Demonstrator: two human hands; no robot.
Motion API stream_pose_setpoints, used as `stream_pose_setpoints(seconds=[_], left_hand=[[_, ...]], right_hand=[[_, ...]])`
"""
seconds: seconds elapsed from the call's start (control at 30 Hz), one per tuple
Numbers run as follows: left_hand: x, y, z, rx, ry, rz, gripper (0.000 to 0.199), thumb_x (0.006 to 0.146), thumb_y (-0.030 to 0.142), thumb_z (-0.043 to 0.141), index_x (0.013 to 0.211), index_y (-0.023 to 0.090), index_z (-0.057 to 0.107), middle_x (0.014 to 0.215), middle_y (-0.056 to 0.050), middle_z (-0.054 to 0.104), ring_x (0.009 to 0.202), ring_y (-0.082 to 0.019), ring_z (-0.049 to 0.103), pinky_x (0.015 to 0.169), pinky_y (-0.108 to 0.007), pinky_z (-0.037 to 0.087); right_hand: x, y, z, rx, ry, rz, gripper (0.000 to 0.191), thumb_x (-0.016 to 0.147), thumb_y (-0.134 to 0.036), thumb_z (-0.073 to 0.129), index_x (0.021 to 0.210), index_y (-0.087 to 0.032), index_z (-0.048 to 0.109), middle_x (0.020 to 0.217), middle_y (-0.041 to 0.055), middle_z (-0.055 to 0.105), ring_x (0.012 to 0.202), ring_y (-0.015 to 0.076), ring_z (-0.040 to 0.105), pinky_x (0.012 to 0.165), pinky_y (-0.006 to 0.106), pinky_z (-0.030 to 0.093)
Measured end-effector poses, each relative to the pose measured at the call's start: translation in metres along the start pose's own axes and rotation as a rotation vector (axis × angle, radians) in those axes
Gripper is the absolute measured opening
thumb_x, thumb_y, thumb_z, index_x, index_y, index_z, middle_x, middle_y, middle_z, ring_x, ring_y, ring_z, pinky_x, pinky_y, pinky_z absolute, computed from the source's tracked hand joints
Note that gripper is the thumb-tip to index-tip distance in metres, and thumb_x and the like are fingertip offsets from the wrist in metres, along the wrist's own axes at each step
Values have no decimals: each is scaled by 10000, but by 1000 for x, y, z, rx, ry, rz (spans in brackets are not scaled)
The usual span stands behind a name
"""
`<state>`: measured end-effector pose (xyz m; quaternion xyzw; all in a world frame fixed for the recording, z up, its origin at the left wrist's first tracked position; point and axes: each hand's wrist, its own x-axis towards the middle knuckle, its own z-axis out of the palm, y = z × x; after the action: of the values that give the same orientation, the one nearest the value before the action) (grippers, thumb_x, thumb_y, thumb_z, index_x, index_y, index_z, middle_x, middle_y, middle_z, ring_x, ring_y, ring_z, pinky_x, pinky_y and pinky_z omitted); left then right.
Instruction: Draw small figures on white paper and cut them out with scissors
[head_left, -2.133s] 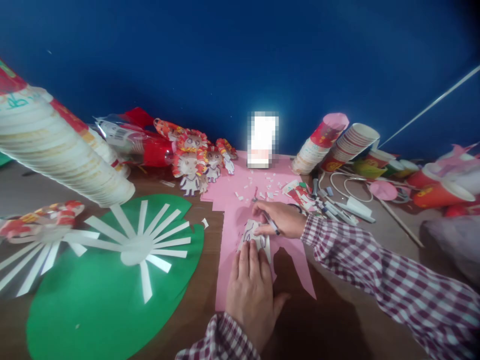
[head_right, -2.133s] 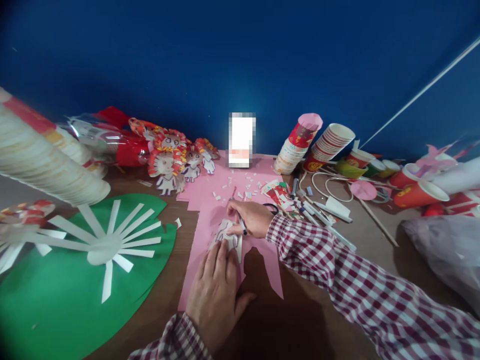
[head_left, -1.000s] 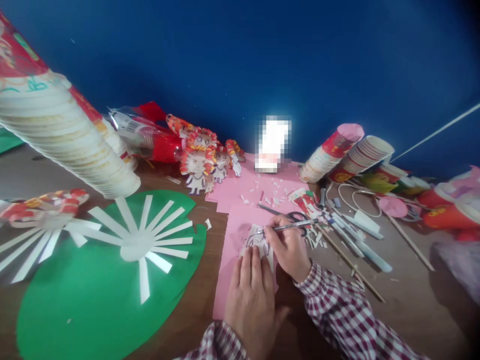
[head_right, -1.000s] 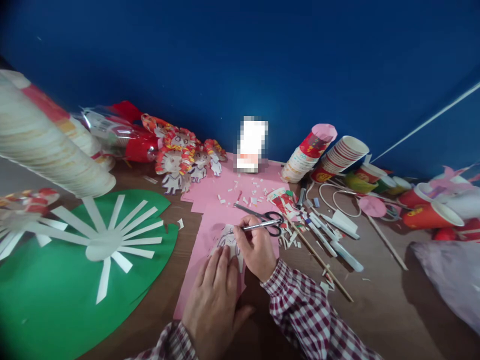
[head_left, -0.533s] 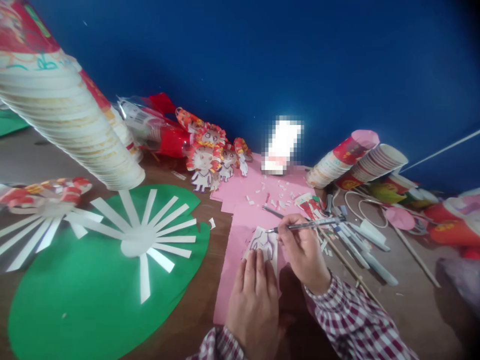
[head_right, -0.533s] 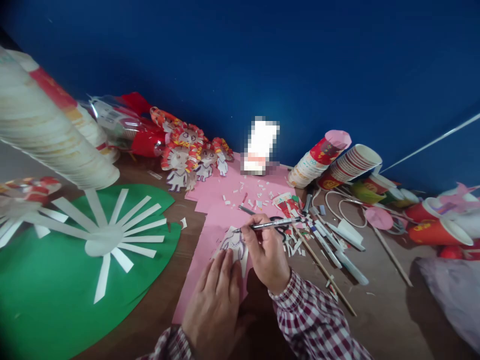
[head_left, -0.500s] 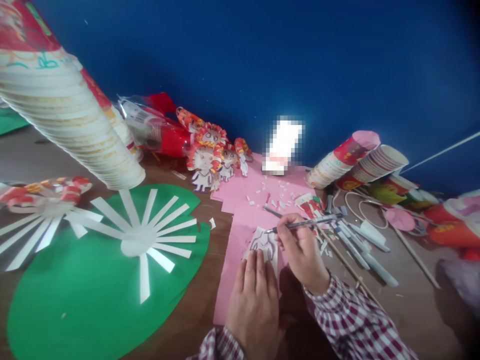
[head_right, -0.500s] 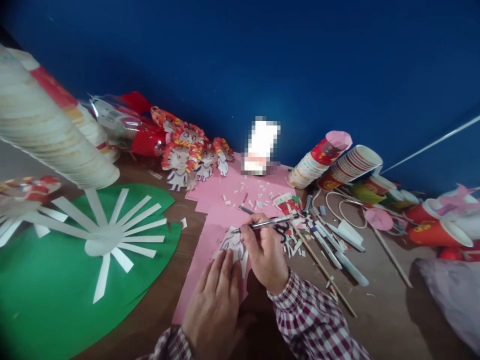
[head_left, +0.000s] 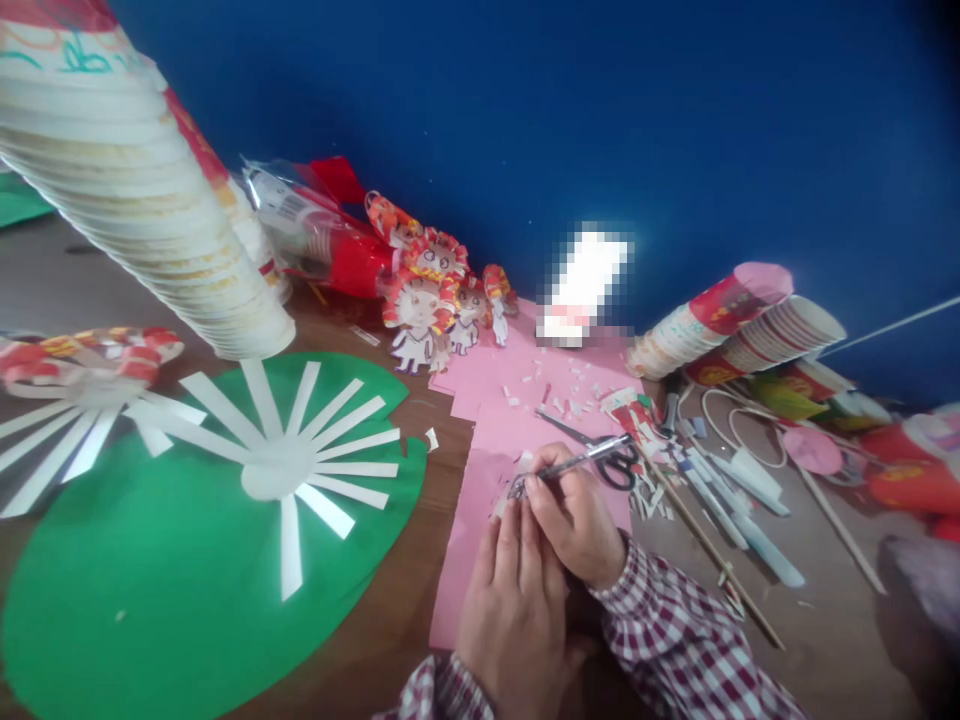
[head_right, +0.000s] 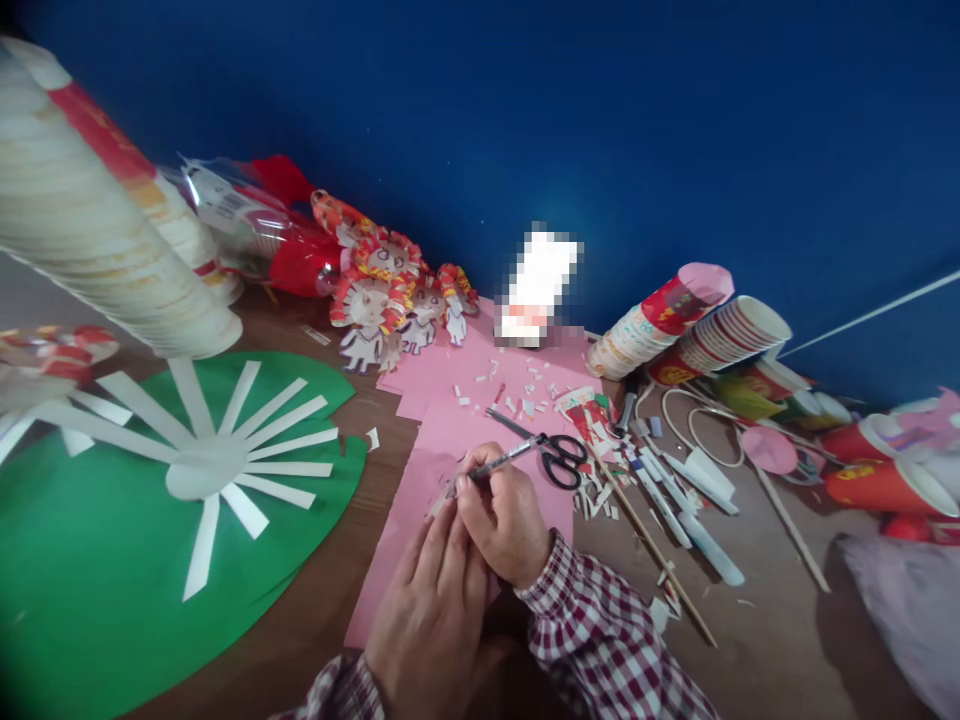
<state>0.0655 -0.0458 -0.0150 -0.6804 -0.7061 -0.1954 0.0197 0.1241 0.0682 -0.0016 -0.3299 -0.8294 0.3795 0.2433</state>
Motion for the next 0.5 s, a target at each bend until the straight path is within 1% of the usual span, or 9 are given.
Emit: stream_pose_setpoints(seconds=[0.17, 0.33, 0.4, 0.5], left_hand=[[0, 0, 0, 3, -4, 1, 844, 597, 679, 571, 1138, 32, 577, 1244, -215, 519, 1170, -356, 452, 967, -440, 348], [-1, 0, 2, 4, -17, -12, 936, 520, 678, 632, 1184, 25, 535, 1286, -222, 475, 1202, -359, 414, 995, -440, 322], [-1, 1, 3, 1, -29, -12, 945, 523, 680, 628, 1200, 29, 520, 1300, -220, 463, 1217, -357, 396, 1005, -441, 310], [-2, 1, 3, 4, -52, -12, 930, 564, 684, 595, 1220, 31, 498, 1318, -220, 443, 1241, -354, 366, 1016, -451, 296]], right_hand=[[0, -1, 0, -37, -51, 16, 39, 836, -159, 432, 845, -193, 448, 690, -8, 504, 622, 143, 510, 592, 257, 411], [1, -1, 0, -50, -67, 15, 39, 836, -159, 432, 840, -196, 441, 682, -13, 498, 605, 137, 504, 581, 253, 409], [1, -2, 0, -61, -66, 13, 41, 831, -157, 435, 830, -198, 442, 677, -14, 495, 600, 137, 503, 577, 254, 407], [1, -2, 0, -80, -68, 20, 43, 827, -157, 439, 830, -199, 443, 664, -15, 497, 588, 139, 502, 574, 258, 408]])
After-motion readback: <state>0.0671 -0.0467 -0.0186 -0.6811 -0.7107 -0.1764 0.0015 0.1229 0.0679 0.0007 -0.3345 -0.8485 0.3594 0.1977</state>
